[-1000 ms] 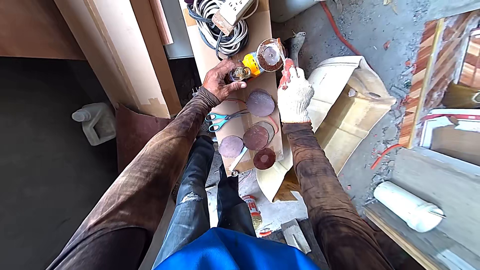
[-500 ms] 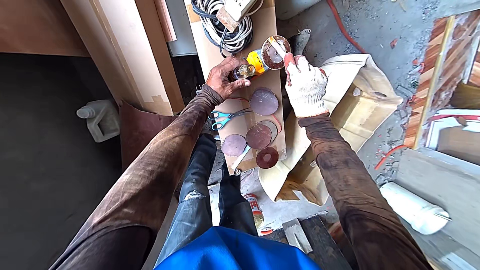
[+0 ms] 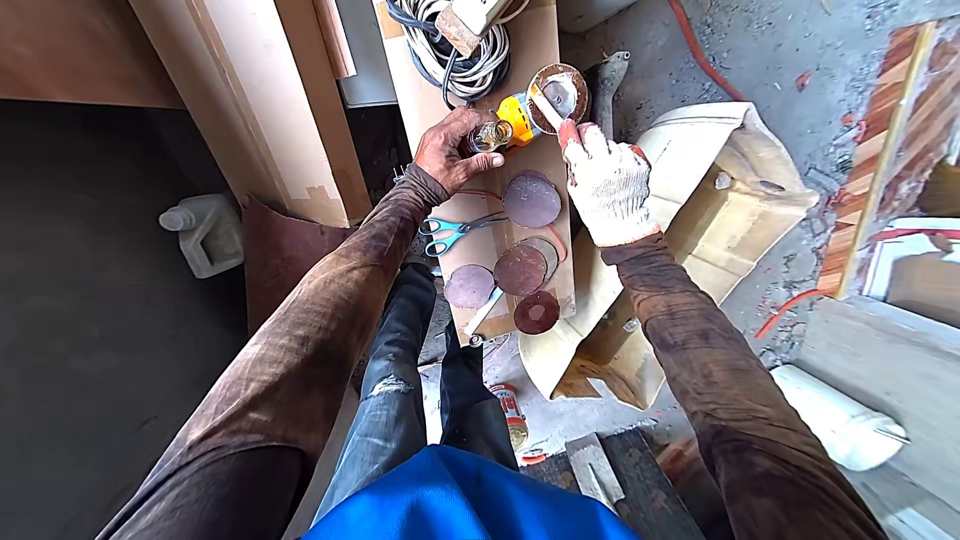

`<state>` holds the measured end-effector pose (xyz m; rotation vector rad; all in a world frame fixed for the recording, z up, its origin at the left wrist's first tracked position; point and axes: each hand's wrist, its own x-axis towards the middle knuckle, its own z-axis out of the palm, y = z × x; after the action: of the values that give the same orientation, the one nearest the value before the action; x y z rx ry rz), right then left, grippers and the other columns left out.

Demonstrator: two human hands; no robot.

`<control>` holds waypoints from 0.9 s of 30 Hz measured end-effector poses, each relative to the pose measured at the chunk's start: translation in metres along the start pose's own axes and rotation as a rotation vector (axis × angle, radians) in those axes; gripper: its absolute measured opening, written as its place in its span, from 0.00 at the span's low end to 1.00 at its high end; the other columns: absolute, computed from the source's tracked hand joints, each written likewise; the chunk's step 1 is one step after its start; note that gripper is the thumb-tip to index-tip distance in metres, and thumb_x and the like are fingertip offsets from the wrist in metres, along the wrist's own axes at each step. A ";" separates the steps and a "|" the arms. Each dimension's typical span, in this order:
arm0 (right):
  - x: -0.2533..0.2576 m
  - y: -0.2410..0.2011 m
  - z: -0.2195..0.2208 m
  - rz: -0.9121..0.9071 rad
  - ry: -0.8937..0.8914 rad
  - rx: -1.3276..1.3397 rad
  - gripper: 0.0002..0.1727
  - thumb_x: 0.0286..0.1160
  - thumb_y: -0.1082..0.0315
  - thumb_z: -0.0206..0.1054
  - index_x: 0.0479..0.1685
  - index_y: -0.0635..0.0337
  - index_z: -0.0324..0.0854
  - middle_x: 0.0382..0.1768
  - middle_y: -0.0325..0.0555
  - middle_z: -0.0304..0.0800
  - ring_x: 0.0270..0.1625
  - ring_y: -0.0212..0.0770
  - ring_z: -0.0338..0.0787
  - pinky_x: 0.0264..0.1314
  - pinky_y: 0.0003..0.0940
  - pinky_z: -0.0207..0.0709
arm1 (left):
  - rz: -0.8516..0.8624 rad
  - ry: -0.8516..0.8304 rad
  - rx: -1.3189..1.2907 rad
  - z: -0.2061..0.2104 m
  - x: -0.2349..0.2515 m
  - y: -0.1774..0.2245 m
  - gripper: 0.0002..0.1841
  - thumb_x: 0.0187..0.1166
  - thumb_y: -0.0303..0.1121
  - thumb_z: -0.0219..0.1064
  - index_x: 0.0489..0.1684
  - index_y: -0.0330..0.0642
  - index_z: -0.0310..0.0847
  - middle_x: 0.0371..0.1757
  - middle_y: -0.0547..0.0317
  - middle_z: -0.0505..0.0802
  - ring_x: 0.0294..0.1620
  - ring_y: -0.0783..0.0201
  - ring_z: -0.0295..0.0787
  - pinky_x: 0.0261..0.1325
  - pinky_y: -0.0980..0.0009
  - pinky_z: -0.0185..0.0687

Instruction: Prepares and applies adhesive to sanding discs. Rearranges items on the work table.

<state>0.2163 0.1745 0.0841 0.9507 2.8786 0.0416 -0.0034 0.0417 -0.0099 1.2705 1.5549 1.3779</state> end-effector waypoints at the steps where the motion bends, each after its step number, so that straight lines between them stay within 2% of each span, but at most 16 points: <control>1: -0.005 0.000 -0.003 0.017 -0.014 0.030 0.22 0.86 0.66 0.57 0.76 0.48 0.82 0.61 0.58 0.90 0.45 0.63 0.93 0.40 0.58 0.84 | -0.001 0.001 0.001 0.001 -0.001 0.000 0.29 0.70 0.45 0.81 0.64 0.34 0.85 0.63 0.47 0.90 0.65 0.62 0.88 0.72 0.64 0.82; 3: -0.007 -0.001 -0.012 0.131 -0.031 0.198 0.20 0.84 0.63 0.60 0.72 0.51 0.84 0.60 0.57 0.92 0.49 0.61 0.94 0.46 0.60 0.86 | -0.007 0.001 0.012 0.000 0.000 0.000 0.28 0.70 0.45 0.81 0.64 0.34 0.85 0.63 0.47 0.90 0.65 0.63 0.87 0.72 0.64 0.82; 4: -0.004 -0.001 -0.016 0.235 -0.035 0.347 0.20 0.85 0.62 0.60 0.71 0.52 0.85 0.59 0.55 0.92 0.52 0.57 0.94 0.52 0.58 0.87 | -0.008 0.003 0.015 -0.001 0.000 0.000 0.28 0.70 0.45 0.81 0.63 0.34 0.86 0.62 0.48 0.90 0.65 0.63 0.87 0.72 0.64 0.82; 5: -0.001 0.000 -0.019 0.347 -0.047 0.511 0.19 0.86 0.61 0.59 0.69 0.53 0.85 0.57 0.51 0.93 0.53 0.49 0.94 0.57 0.52 0.88 | -0.011 0.002 0.016 -0.001 0.000 0.000 0.28 0.70 0.45 0.81 0.63 0.35 0.86 0.62 0.49 0.91 0.64 0.63 0.88 0.72 0.64 0.82; 6: 0.005 0.002 -0.019 0.442 -0.048 0.656 0.18 0.87 0.58 0.59 0.65 0.53 0.87 0.51 0.45 0.94 0.47 0.41 0.94 0.54 0.44 0.90 | -0.013 0.001 0.014 -0.001 -0.001 0.000 0.28 0.70 0.45 0.81 0.64 0.35 0.85 0.62 0.49 0.90 0.64 0.64 0.88 0.71 0.65 0.83; 7: 0.011 0.005 -0.018 0.508 -0.056 0.790 0.18 0.88 0.56 0.58 0.61 0.55 0.87 0.43 0.42 0.94 0.39 0.36 0.93 0.46 0.38 0.90 | -0.009 0.004 0.007 0.000 0.000 0.000 0.28 0.70 0.45 0.81 0.64 0.35 0.85 0.63 0.48 0.90 0.64 0.63 0.88 0.71 0.65 0.83; 9: 0.020 0.012 -0.012 0.603 -0.098 1.013 0.18 0.89 0.53 0.58 0.53 0.56 0.86 0.31 0.38 0.90 0.24 0.32 0.88 0.28 0.32 0.87 | -0.010 0.010 -0.003 0.001 -0.001 -0.001 0.29 0.69 0.45 0.82 0.64 0.34 0.85 0.63 0.48 0.90 0.63 0.63 0.88 0.70 0.65 0.83; 11: 0.026 0.015 -0.008 0.697 -0.168 1.185 0.16 0.88 0.52 0.61 0.49 0.55 0.84 0.24 0.35 0.86 0.17 0.31 0.82 0.19 0.28 0.80 | -0.011 0.017 -0.002 0.000 0.000 -0.002 0.29 0.69 0.45 0.82 0.64 0.34 0.85 0.62 0.48 0.90 0.62 0.64 0.88 0.69 0.65 0.84; 13: 0.027 0.014 -0.010 0.830 -0.257 1.306 0.14 0.87 0.53 0.62 0.48 0.54 0.84 0.22 0.33 0.83 0.14 0.29 0.77 0.14 0.23 0.75 | -0.025 0.015 -0.016 0.001 -0.001 0.000 0.29 0.69 0.44 0.82 0.64 0.33 0.85 0.62 0.48 0.90 0.62 0.64 0.88 0.69 0.66 0.84; 17: 0.034 0.013 -0.019 0.979 -0.380 1.409 0.12 0.87 0.54 0.62 0.46 0.52 0.83 0.20 0.32 0.80 0.13 0.26 0.74 0.11 0.20 0.70 | -0.016 0.023 -0.015 0.001 0.000 0.001 0.29 0.69 0.43 0.82 0.63 0.32 0.85 0.62 0.47 0.90 0.63 0.63 0.88 0.71 0.65 0.83; 21: 0.045 0.011 -0.020 1.029 -0.347 1.388 0.12 0.86 0.53 0.63 0.42 0.50 0.83 0.20 0.31 0.79 0.12 0.26 0.73 0.12 0.20 0.70 | -0.020 0.030 -0.028 0.001 0.000 0.001 0.29 0.69 0.43 0.82 0.63 0.32 0.85 0.62 0.48 0.90 0.63 0.63 0.88 0.70 0.65 0.84; 24: 0.032 0.002 -0.021 1.037 -0.372 1.405 0.13 0.86 0.53 0.62 0.43 0.51 0.82 0.20 0.31 0.77 0.13 0.26 0.72 0.12 0.20 0.68 | -0.029 0.021 -0.032 0.001 0.000 0.000 0.28 0.68 0.43 0.82 0.63 0.33 0.85 0.62 0.48 0.90 0.63 0.63 0.88 0.69 0.65 0.84; 27: 0.020 -0.009 -0.020 1.040 -0.343 1.386 0.13 0.87 0.55 0.61 0.44 0.54 0.83 0.20 0.32 0.79 0.13 0.26 0.74 0.12 0.20 0.70 | -0.037 0.020 -0.041 0.000 0.000 -0.001 0.28 0.68 0.43 0.82 0.63 0.33 0.85 0.62 0.48 0.90 0.64 0.63 0.88 0.71 0.65 0.83</control>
<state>0.1928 0.1796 0.1013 2.1157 1.4608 -1.8704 -0.0032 0.0415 -0.0106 1.2013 1.5486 1.3965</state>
